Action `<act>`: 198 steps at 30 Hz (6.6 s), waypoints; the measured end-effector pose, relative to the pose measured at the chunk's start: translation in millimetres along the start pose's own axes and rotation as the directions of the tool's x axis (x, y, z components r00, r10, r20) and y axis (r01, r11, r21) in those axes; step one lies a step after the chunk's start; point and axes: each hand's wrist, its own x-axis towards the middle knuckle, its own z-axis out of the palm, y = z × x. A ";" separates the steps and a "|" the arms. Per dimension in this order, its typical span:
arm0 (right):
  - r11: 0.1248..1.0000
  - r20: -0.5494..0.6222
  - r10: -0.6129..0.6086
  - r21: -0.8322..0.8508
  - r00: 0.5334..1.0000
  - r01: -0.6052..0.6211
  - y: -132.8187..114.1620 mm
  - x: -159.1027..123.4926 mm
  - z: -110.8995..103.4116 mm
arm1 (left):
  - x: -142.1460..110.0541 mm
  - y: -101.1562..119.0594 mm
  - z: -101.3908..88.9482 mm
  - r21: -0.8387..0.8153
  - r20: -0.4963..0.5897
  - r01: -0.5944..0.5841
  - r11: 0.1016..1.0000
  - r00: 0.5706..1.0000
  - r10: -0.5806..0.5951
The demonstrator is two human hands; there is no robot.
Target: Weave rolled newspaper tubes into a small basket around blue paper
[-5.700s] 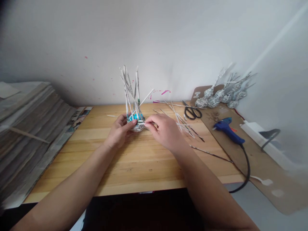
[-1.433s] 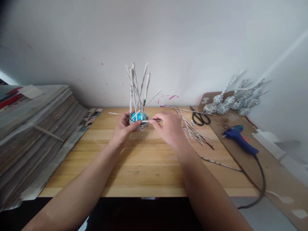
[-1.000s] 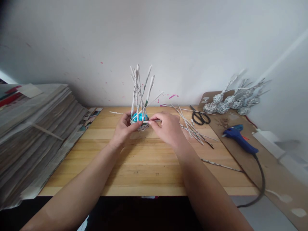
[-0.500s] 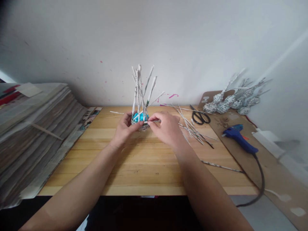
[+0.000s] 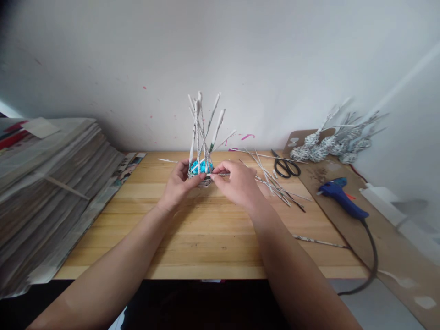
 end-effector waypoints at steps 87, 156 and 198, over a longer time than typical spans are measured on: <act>0.993 0.041 -0.034 -0.112 0.999 0.039 -1.9 -0.6 0.4 | -2.5 -2.4 3.5 -0.030 0.159 0.096 0.995 0.983 -0.090; 0.961 -0.065 0.062 0.272 0.996 -0.042 14.4 8.8 -5.0 | -2.1 3.8 2.0 -0.209 0.090 0.256 0.944 0.966 -0.242; 0.987 -0.348 -0.095 0.092 0.933 0.135 10.9 3.6 -8.7 | 6.5 1.1 -2.0 -0.209 -0.120 0.188 0.960 0.969 -0.216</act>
